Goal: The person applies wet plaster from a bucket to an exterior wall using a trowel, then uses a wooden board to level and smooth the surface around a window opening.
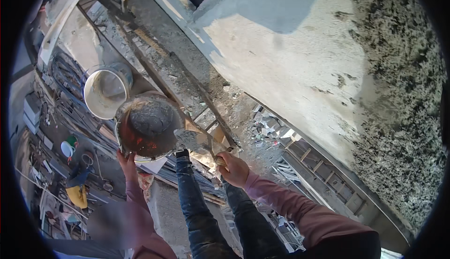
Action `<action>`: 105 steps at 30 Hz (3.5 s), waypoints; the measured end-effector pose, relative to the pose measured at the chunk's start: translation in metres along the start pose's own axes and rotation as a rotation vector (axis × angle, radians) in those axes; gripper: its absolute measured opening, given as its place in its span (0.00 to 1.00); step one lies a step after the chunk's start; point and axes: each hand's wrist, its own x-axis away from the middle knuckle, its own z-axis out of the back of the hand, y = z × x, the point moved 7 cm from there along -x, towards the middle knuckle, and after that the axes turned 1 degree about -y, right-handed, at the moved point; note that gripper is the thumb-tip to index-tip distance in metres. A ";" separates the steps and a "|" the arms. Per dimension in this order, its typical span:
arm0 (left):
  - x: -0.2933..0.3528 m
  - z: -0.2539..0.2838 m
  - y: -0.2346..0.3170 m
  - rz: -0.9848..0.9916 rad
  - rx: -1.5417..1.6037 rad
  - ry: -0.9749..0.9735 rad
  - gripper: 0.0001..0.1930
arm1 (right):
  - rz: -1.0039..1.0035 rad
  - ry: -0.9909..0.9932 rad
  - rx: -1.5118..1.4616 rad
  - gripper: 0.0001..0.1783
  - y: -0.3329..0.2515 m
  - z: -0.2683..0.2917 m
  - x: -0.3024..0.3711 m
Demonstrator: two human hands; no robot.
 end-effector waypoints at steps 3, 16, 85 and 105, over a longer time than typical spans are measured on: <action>0.001 -0.001 -0.006 0.096 0.095 -0.061 0.28 | -0.086 0.016 0.009 0.19 0.046 0.018 0.048; 0.056 -0.111 0.106 0.199 0.031 -0.024 0.14 | -0.392 0.084 0.471 0.17 0.164 0.115 0.260; 0.700 -0.074 0.579 -0.789 0.413 -0.148 0.13 | 0.858 0.480 0.768 0.15 -0.229 0.267 0.562; 0.617 -0.037 0.653 -0.684 0.590 -0.313 0.06 | 0.374 0.186 0.868 0.15 -0.274 0.258 0.394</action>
